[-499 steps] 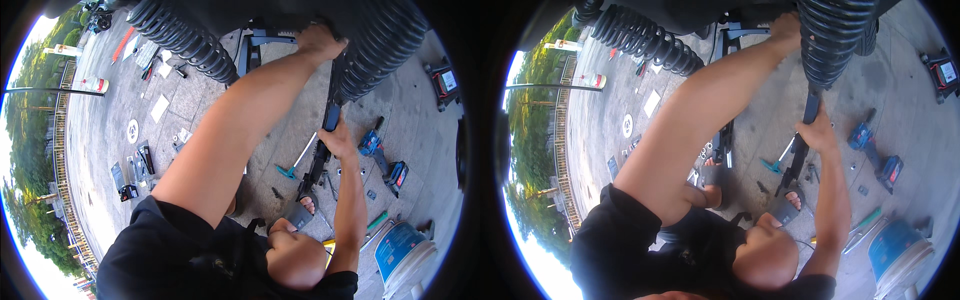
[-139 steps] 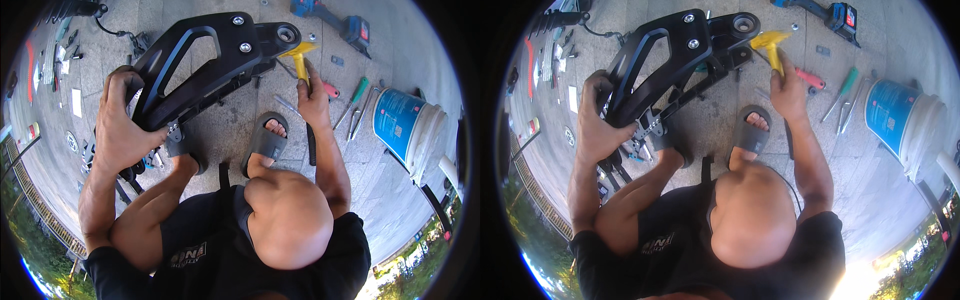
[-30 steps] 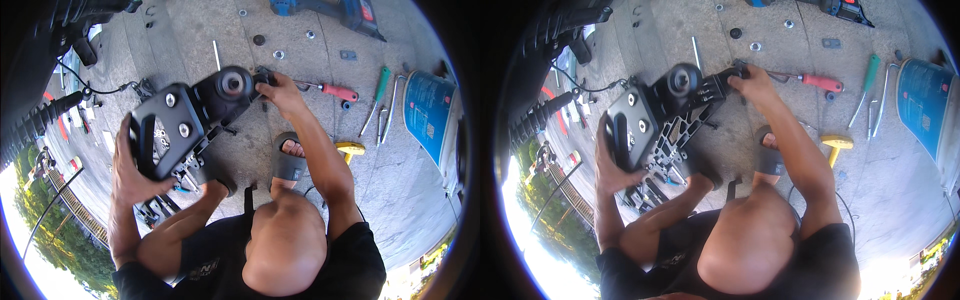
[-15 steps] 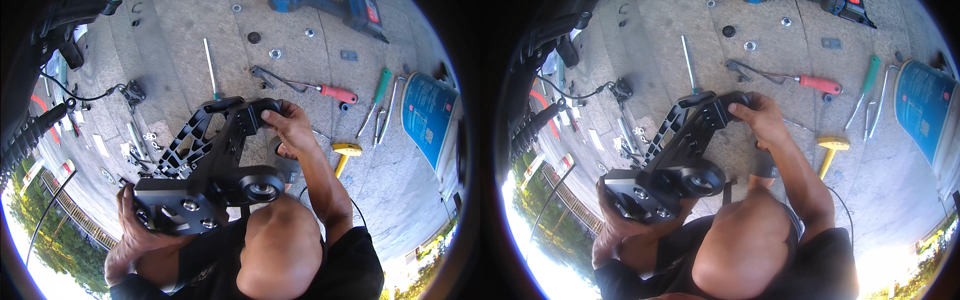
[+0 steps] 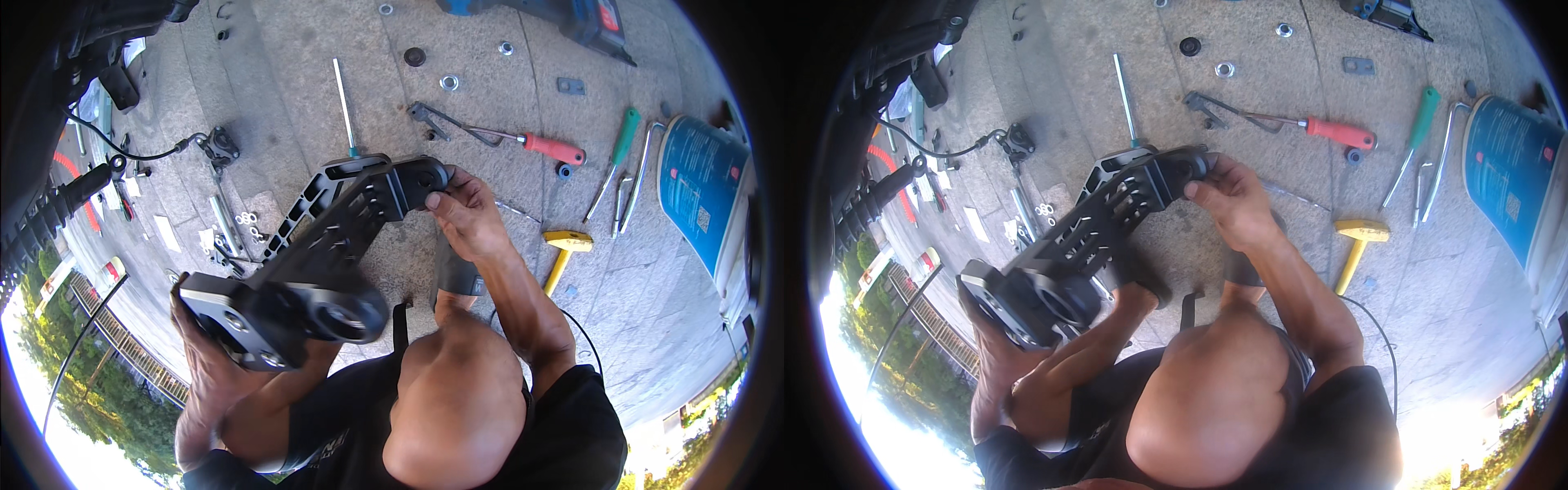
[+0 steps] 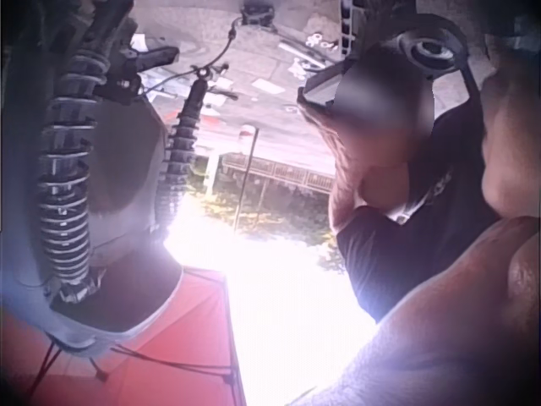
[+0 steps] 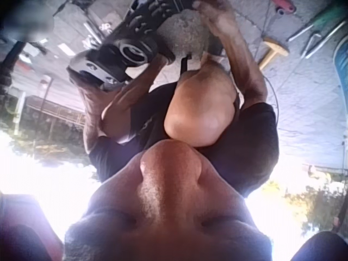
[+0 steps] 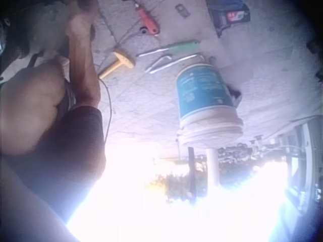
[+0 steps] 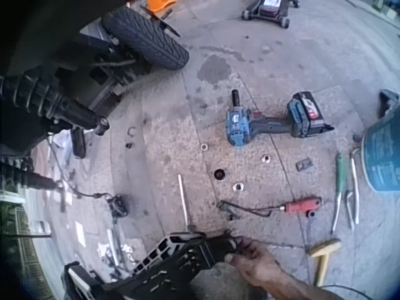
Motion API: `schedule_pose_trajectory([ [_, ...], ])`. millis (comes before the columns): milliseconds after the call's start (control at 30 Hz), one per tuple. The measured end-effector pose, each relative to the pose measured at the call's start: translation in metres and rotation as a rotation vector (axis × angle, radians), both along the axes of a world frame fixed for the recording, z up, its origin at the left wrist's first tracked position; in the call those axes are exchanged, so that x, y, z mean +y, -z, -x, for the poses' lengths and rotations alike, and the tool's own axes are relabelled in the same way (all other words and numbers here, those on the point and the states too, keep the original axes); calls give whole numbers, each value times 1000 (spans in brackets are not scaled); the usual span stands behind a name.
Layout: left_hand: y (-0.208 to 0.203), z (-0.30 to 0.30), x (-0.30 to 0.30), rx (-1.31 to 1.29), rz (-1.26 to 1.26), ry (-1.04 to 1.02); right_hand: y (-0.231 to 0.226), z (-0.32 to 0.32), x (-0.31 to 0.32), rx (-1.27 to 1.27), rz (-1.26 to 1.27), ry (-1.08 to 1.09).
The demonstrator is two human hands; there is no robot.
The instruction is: The person positions a black metal suspension bracket under a vehicle between two coilover shocks, aligns it with mounting points, and uses a wrench and hammer to secure it. The person repeatedly adjusts the bracket and tightens fasteners to fit it into place.
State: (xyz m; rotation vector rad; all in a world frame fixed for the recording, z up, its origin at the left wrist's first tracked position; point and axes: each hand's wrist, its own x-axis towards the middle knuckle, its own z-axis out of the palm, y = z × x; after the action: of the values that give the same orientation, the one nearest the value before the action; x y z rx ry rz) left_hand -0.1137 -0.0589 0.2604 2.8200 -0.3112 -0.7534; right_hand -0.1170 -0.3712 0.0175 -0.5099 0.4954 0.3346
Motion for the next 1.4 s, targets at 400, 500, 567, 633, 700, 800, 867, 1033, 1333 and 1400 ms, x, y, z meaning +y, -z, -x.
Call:
schedule_pose_trajectory([
  [400,29,-36,9,-353,15,0,-3,-7,16,-16,0,50],
  [500,21,-68,17,-279,86,-4,-13,-13,12,-146,-145,47],
  [567,16,-90,27,-171,157,-75,-21,-20,9,-228,-66,-15],
  [633,14,-107,41,-79,167,-168,-30,-23,6,-333,43,-48],
  [700,17,-124,54,-18,190,-193,-39,-22,4,-385,105,-48],
  [800,30,-144,67,99,199,-279,-48,-19,4,-475,185,-7],
  [867,43,-155,71,154,248,-231,-50,-19,7,-568,263,28],
  [1033,86,-179,72,379,320,-257,-53,-8,15,-532,384,65],
  [1333,139,-180,76,484,410,-259,-31,-2,2,-503,379,-82],
  [1400,134,-174,70,461,430,-227,-25,-26,-18,-709,417,-170],
])
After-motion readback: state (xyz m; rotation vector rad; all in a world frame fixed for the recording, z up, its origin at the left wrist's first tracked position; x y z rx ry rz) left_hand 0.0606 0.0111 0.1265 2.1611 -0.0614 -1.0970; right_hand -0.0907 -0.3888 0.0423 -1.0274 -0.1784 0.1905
